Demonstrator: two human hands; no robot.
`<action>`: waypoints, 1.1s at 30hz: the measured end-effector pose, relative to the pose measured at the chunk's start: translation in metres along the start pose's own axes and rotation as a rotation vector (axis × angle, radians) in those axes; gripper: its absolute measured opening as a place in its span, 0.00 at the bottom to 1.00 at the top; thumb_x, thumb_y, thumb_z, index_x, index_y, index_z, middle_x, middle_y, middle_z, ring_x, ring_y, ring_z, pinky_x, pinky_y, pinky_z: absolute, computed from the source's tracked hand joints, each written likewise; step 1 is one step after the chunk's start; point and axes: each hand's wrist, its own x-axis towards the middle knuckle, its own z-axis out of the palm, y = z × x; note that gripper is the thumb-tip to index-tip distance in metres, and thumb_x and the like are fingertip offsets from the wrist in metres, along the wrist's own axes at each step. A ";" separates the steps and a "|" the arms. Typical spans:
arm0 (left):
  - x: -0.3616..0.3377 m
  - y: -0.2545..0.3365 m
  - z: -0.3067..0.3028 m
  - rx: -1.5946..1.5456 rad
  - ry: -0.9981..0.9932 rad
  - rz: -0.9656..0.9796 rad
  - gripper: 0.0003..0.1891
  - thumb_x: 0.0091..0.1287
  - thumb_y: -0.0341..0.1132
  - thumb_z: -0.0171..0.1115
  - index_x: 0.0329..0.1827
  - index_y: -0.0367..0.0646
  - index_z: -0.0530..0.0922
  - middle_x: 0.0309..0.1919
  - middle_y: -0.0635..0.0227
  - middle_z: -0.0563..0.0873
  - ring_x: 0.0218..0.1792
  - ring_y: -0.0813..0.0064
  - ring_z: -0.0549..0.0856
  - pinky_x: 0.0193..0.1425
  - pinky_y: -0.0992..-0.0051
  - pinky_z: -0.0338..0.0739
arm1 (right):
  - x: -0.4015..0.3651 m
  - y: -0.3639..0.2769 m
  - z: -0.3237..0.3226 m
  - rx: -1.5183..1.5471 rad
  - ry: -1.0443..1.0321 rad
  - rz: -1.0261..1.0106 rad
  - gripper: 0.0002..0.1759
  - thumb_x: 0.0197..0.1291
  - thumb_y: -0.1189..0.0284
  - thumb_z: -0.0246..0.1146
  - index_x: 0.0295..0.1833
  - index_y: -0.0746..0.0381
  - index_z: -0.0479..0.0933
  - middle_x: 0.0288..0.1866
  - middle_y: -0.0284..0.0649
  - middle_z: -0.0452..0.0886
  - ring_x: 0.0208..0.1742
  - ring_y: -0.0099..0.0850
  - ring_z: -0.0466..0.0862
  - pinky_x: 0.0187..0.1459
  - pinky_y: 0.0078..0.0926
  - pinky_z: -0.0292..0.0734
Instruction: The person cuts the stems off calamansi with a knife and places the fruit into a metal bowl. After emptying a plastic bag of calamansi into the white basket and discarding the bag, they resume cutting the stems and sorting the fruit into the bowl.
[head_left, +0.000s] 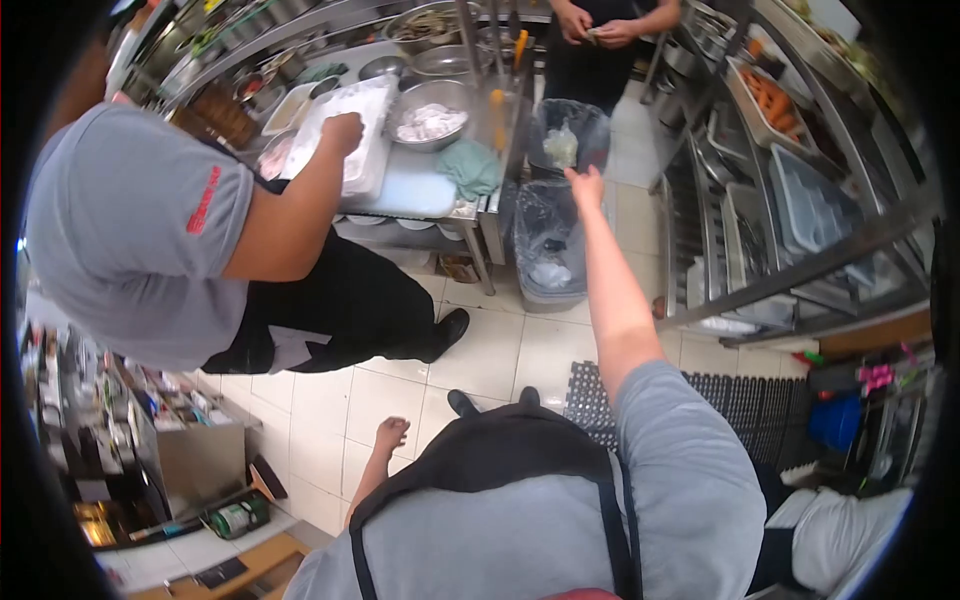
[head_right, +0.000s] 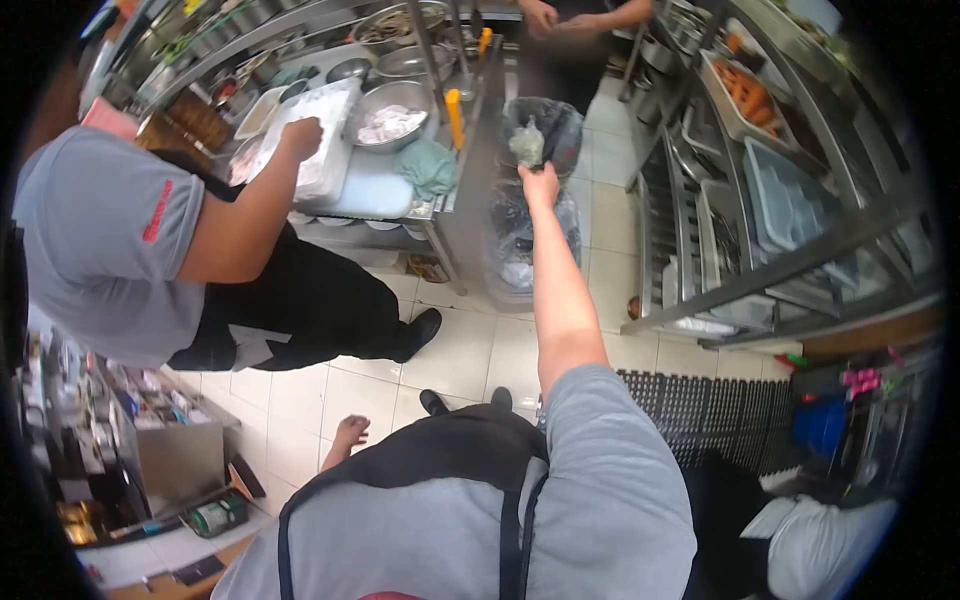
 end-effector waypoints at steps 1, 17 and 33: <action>-0.005 -0.027 0.001 -0.015 0.017 -0.041 0.16 0.56 0.39 0.65 0.44 0.41 0.77 0.32 0.64 0.82 0.29 0.74 0.81 0.30 0.73 0.80 | -0.008 0.011 0.012 -0.097 -0.068 -0.087 0.29 0.42 0.58 0.69 0.46 0.67 0.74 0.41 0.51 0.80 0.45 0.46 0.79 0.46 0.38 0.72; -0.076 -0.155 -0.037 -0.240 0.353 -0.251 0.16 0.54 0.37 0.66 0.43 0.40 0.78 0.28 0.61 0.83 0.28 0.71 0.83 0.26 0.70 0.80 | -0.236 0.315 0.004 -1.278 -1.467 -0.448 0.25 0.46 0.50 0.60 0.37 0.62 0.81 0.41 0.48 0.80 0.46 0.43 0.78 0.49 0.38 0.72; -0.105 -0.424 -0.164 -0.429 0.436 -0.627 0.14 0.51 0.41 0.65 0.25 0.37 0.77 0.20 0.61 0.80 0.20 0.68 0.82 0.22 0.69 0.78 | -0.511 0.140 0.297 -0.944 -1.574 -0.642 0.25 0.42 0.58 0.67 0.47 0.60 0.79 0.47 0.46 0.80 0.50 0.40 0.79 0.53 0.32 0.72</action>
